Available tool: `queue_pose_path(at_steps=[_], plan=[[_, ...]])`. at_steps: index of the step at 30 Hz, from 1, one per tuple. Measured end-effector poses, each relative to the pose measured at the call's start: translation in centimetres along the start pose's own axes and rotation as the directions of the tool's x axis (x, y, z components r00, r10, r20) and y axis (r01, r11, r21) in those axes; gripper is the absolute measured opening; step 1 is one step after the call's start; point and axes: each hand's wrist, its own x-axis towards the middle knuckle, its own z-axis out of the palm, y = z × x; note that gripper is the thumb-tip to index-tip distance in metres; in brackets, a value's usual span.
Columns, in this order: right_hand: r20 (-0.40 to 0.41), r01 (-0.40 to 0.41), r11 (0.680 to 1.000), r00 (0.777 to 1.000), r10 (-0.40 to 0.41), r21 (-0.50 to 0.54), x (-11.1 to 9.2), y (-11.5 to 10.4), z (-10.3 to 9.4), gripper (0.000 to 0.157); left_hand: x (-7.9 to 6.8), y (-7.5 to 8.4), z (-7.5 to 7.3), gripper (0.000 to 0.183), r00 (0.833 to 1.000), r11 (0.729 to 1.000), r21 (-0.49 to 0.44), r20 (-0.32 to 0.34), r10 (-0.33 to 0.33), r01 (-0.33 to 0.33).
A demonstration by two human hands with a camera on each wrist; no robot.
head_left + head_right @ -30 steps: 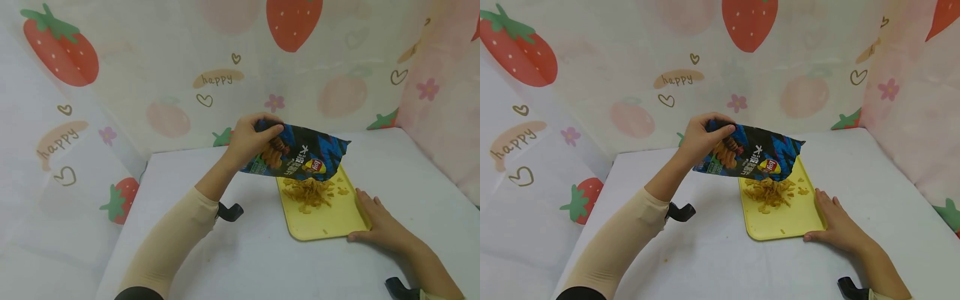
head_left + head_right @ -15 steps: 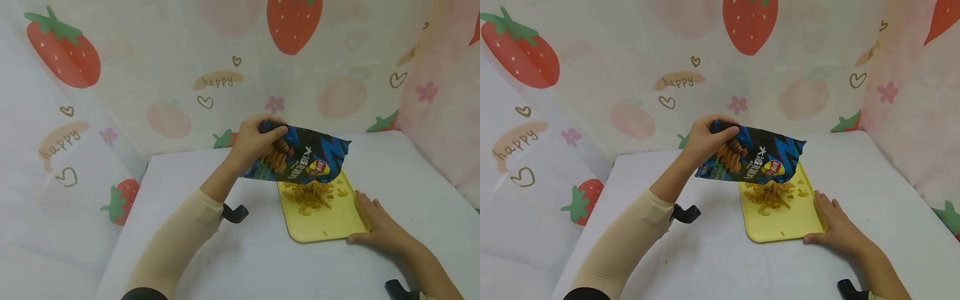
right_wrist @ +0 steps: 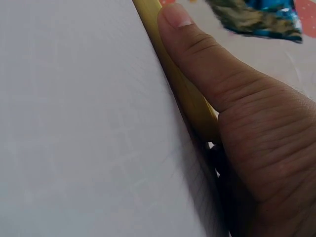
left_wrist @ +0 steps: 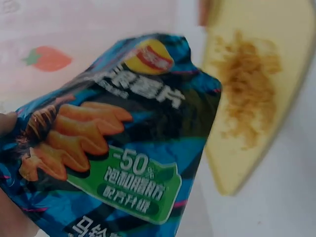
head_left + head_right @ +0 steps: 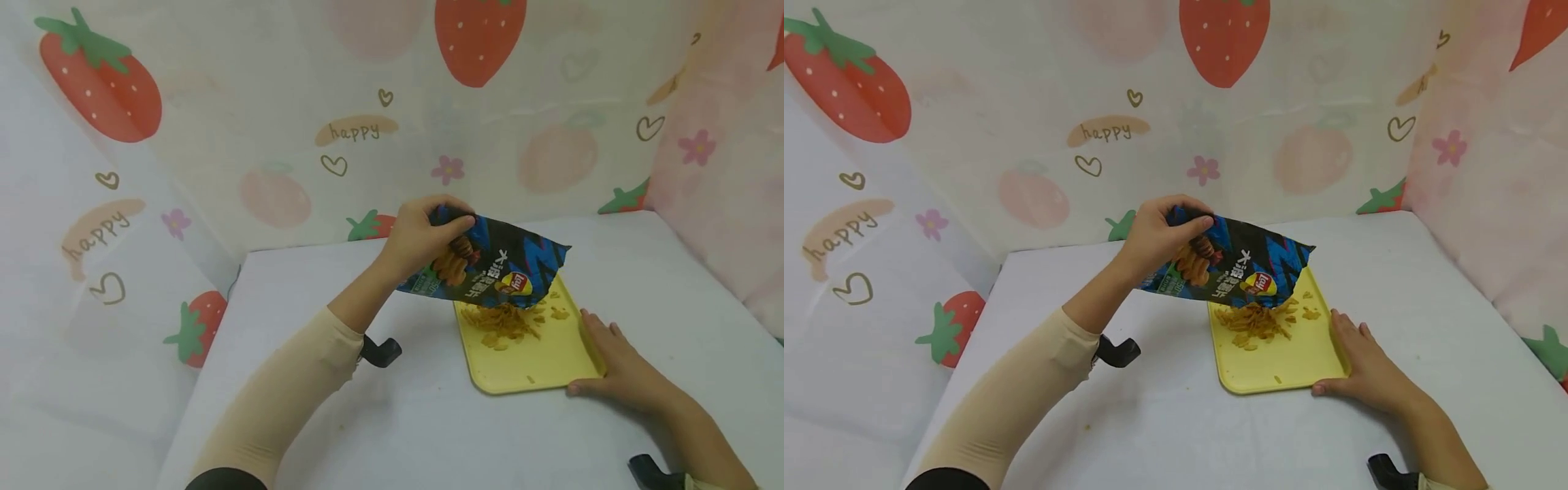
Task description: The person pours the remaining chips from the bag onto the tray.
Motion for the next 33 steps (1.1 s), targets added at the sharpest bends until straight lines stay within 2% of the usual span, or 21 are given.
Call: queue_pose_path(at_steps=[5, 12, 19, 25, 30, 33], plan=[[0.001, -0.013, 1.0, 1.0, 0.013, 0.004, -0.1, 0.0, 0.3, 0.135, 0.0, 0.5, -0.2, 0.01, 1.0, 1.0, 0.002, 0.029, -0.004, 0.004], [0.004, 0.0, 1.0, 1.0, 0.0, 0.014, 0.0, -0.3, 0.3, 0.134, 0.2, 1.0, -0.6, 0.009, 0.999, 0.997, -0.059, -0.018, -0.044, 0.043], [0.001, 0.021, 1.0, 1.0, -0.021, 0.005, 0.0, -0.5, 0.4, 0.133, 0.4, 1.3, 0.1, 0.013, 0.999, 1.0, -0.01, 0.035, -0.023, 0.023], [0.006, 0.026, 1.0, 1.0, -0.026, -0.001, 0.2, -0.4, 0.5, 0.133, 0.8, 1.9, -0.8, 0.011, 0.997, 0.997, -0.08, -0.075, -0.02, 0.014], [0.004, 0.014, 1.0, 1.0, -0.014, -0.002, -0.1, -0.2, 0.3, 0.135, 0.6, 1.3, -1.1, 0.012, 0.995, 0.996, -0.087, -0.093, -0.035, 0.027], [0.011, 0.007, 1.0, 1.0, -0.007, 0.0, -0.1, -0.2, 0.3, 0.133, 0.2, 0.8, -1.4, 0.014, 0.989, 0.994, -0.102, -0.14, -0.054, 0.039]])
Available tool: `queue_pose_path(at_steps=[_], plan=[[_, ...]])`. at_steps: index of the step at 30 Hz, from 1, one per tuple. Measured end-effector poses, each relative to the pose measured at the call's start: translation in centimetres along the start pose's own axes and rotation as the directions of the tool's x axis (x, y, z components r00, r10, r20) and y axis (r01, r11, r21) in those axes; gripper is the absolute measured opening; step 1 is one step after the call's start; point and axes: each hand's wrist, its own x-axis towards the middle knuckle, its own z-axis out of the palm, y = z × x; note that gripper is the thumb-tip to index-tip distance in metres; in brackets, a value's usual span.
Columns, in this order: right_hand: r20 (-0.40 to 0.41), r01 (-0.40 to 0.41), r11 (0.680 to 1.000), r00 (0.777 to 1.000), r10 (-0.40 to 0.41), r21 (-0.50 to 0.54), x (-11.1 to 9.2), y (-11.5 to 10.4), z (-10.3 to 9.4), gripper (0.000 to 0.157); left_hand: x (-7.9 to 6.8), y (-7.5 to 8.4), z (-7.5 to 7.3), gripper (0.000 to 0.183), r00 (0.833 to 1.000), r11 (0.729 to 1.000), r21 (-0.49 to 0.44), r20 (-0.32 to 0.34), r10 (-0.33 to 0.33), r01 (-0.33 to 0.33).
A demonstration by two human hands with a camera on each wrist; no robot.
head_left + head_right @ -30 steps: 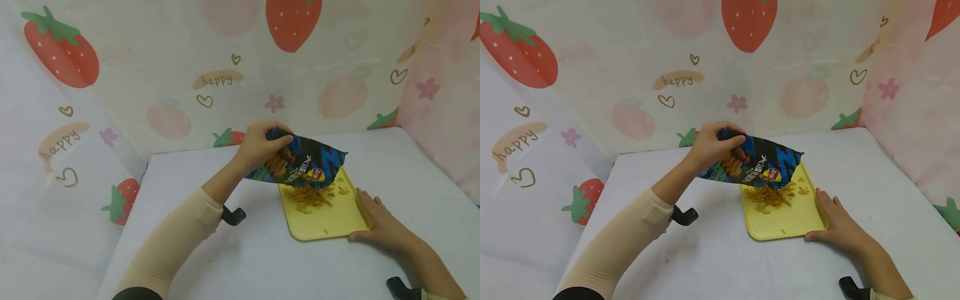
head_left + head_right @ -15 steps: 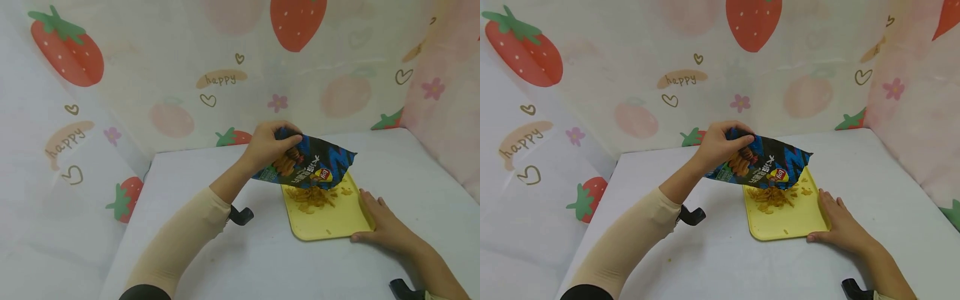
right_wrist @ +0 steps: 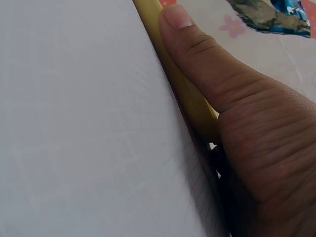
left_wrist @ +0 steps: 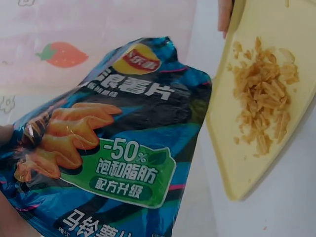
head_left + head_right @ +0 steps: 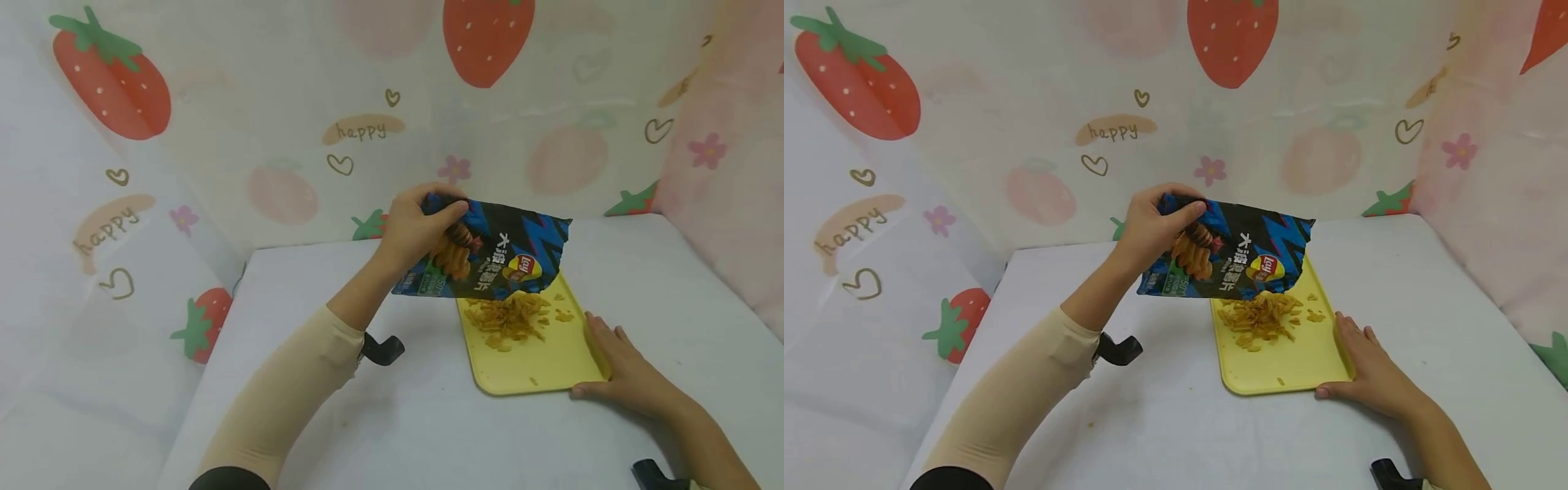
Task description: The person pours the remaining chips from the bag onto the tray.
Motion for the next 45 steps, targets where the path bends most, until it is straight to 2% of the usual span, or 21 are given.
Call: queue_pose_path(at_steps=[4, 8, 13, 21, 29, 33, 42, 45], plan=[[0.011, -0.005, 1.0, 1.0, 0.005, 0.0, 0.2, -0.1, 0.2, 0.134, -0.5, -0.6, -0.9, 0.014, 0.998, 0.999, -0.04, -0.063, -0.008, 0.005], [0.003, -0.001, 1.0, 1.0, 0.001, -0.003, 0.1, -0.1, 0.4, 0.135, -1.1, -1.0, -1.6, 0.015, 0.994, 0.994, -0.1, -0.101, -0.051, 0.041], [-0.01, 0.005, 1.0, 1.0, -0.005, -0.001, 0.0, 0.0, 0.6, 0.134, -1.5, -1.8, -2.2, 0.018, 0.984, 0.988, -0.128, -0.146, -0.102, 0.083], [-0.018, 0.028, 1.0, 0.999, -0.028, 0.005, -0.1, 0.0, 1.2, 0.133, -2.4, -2.1, -3.0, 0.019, 0.974, 0.968, -0.23, -0.178, -0.141, 0.098], [-0.015, 0.019, 1.0, 1.0, -0.018, 0.012, 0.1, 0.0, 1.2, 0.134, -3.3, -2.2, -3.8, 0.022, 0.966, 0.962, -0.248, -0.202, -0.164, 0.111], [-0.02, 0.013, 1.0, 1.0, -0.013, 0.013, 0.2, -0.1, 1.0, 0.134, -3.8, -2.4, -4.3, 0.022, 0.954, 0.952, -0.276, -0.226, -0.196, 0.13], [-0.032, 0.053, 0.999, 0.998, -0.052, 0.011, 0.0, -0.1, 0.6, 0.132, -5.9, -2.3, -5.3, 0.024, 0.924, 0.933, -0.33, -0.292, -0.246, 0.145], [-0.067, 0.077, 0.997, 0.995, -0.075, 0.032, 0.3, 0.1, 1.6, 0.131, -6.0, -2.0, -5.4, 0.026, 0.919, 0.936, -0.312, -0.299, -0.258, 0.162]])
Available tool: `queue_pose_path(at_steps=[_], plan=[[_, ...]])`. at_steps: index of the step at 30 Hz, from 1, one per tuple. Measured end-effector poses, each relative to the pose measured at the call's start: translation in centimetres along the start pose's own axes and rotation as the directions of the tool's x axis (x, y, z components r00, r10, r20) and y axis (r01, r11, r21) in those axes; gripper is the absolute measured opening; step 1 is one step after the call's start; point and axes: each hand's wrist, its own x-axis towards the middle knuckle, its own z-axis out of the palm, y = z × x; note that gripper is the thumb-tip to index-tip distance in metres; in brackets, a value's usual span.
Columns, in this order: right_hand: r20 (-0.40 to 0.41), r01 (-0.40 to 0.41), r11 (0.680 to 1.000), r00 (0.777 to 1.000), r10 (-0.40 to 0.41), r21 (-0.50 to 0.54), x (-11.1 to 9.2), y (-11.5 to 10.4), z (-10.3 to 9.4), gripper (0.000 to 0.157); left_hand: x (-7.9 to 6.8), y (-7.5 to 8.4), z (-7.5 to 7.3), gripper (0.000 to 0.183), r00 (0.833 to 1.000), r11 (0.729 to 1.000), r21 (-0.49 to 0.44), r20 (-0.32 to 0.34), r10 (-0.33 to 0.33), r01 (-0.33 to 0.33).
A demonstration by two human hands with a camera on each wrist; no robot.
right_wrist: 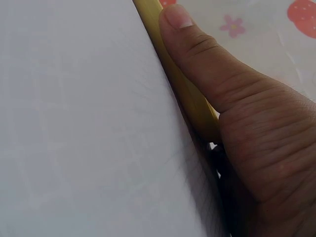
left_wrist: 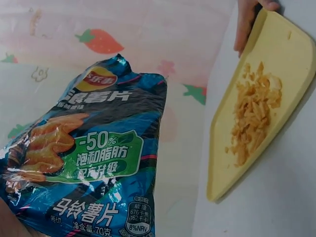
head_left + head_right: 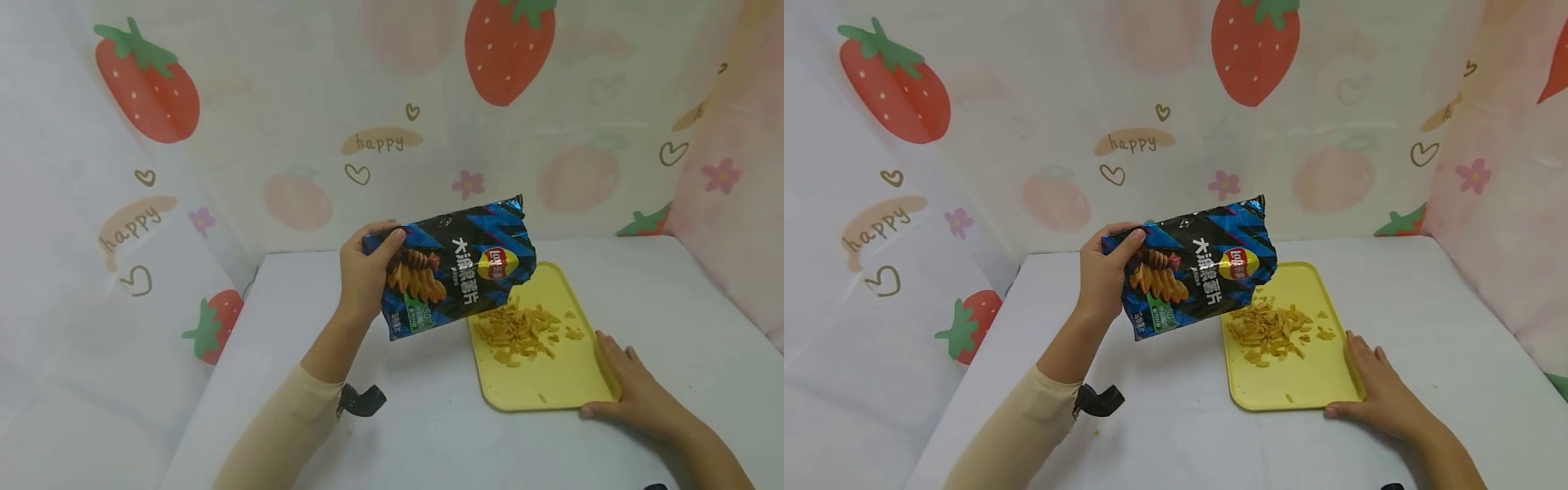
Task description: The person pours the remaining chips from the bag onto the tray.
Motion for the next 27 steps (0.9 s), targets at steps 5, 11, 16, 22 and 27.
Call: queue_pose_path(at_steps=[5, 11, 16, 22, 27], plan=[[-0.013, 0.03, 0.999, 0.999, -0.03, 0.013, 0.1, -0.1, 0.1, 0.13, -1.2, -0.8, -1.1, 0.027, 0.996, 0.999, -0.03, -0.079, -0.029, 0.026], [-0.019, 0.023, 1.0, 1.0, -0.023, 0.015, 0.1, 0.0, 0.1, 0.13, -2.3, -1.7, -2.0, 0.033, 0.986, 0.996, -0.072, -0.156, -0.057, 0.046], [-0.025, 0.022, 1.0, 0.999, -0.021, 0.011, 0.0, 0.1, 0.1, 0.13, -2.9, -2.2, -2.6, 0.035, 0.98, 0.996, -0.071, -0.189, -0.068, 0.055], [0.009, -0.032, 0.999, 0.999, 0.032, 0.029, 0.2, -0.1, -0.1, 0.131, -3.4, -3.1, -3.5, 0.035, 0.969, 0.993, -0.104, -0.235, -0.079, 0.055], [0.02, -0.041, 0.999, 0.999, 0.041, 0.026, 0.1, 0.2, 0.0, 0.132, -3.8, -4.0, -4.2, 0.037, 0.951, 0.985, -0.154, -0.288, -0.118, 0.075]])
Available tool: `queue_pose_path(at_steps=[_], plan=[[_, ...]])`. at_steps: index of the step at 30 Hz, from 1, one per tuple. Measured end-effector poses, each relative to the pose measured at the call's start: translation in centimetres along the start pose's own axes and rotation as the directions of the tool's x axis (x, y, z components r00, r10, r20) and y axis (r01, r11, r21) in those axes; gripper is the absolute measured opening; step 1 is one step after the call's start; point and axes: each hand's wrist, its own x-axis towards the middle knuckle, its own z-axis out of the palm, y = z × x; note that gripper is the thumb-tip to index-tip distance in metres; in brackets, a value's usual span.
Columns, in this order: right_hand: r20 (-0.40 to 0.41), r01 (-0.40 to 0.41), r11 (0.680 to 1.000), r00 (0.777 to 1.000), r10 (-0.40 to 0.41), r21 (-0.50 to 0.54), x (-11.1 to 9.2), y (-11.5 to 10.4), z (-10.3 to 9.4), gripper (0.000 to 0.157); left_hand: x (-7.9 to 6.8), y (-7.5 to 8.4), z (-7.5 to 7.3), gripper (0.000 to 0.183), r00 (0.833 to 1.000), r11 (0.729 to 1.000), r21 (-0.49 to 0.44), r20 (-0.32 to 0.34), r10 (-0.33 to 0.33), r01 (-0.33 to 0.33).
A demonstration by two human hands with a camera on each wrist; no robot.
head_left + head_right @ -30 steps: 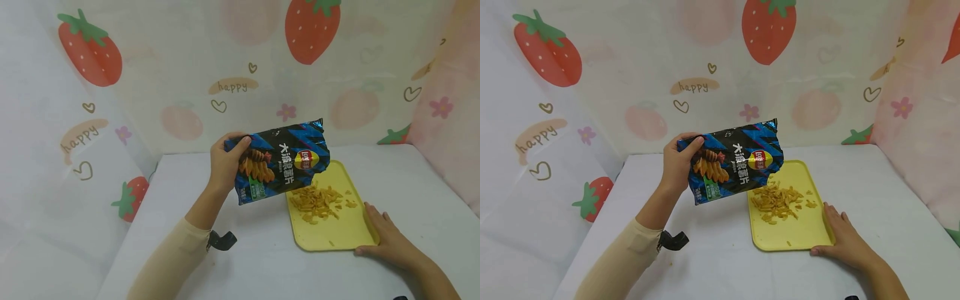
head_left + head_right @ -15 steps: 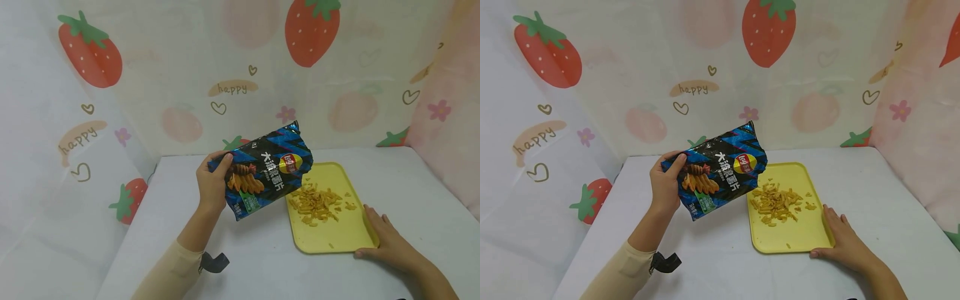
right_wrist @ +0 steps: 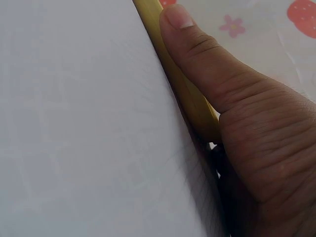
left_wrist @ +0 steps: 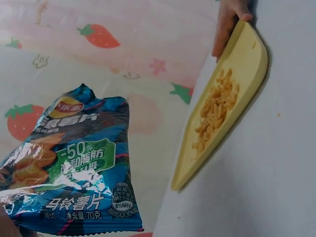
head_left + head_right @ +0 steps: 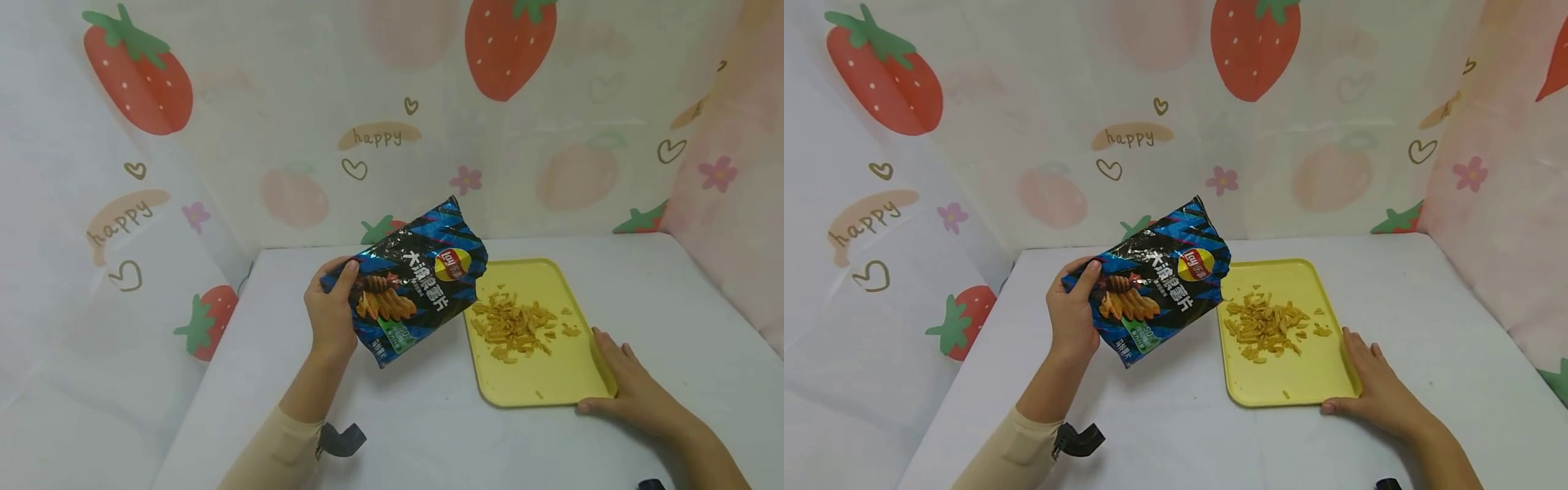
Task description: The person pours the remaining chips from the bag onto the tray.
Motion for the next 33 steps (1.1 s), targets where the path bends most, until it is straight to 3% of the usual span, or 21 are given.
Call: queue_pose_path(at_steps=[3, 16, 24, 33], plan=[[-0.016, -0.001, 1.0, 1.0, 0.001, 0.03, 0.0, 0.3, 0.4, 0.131, 0.0, 0.2, 0.2, 0.037, 1.0, 1.0, 0.016, -0.017, -0.006, 0.006], [-0.023, -0.017, 1.0, 1.0, 0.018, 0.017, 0.1, 0.1, 0.3, 0.133, -0.2, -1.0, -1.6, 0.04, 0.989, 0.996, 0.061, -0.134, -0.063, 0.071], [-0.02, -0.03, 0.999, 0.999, 0.03, 0.026, 0.1, 0.2, 0.4, 0.134, 0.4, -1.6, -2.0, 0.044, 0.984, 0.992, 0.067, -0.147, -0.098, 0.109], [-0.032, -0.022, 0.999, 0.999, 0.023, 0.029, 0.1, 0.5, 0.5, 0.135, 1.4, -2.3, -2.8, 0.046, 0.966, 0.975, 0.077, -0.173, -0.191, 0.207]])
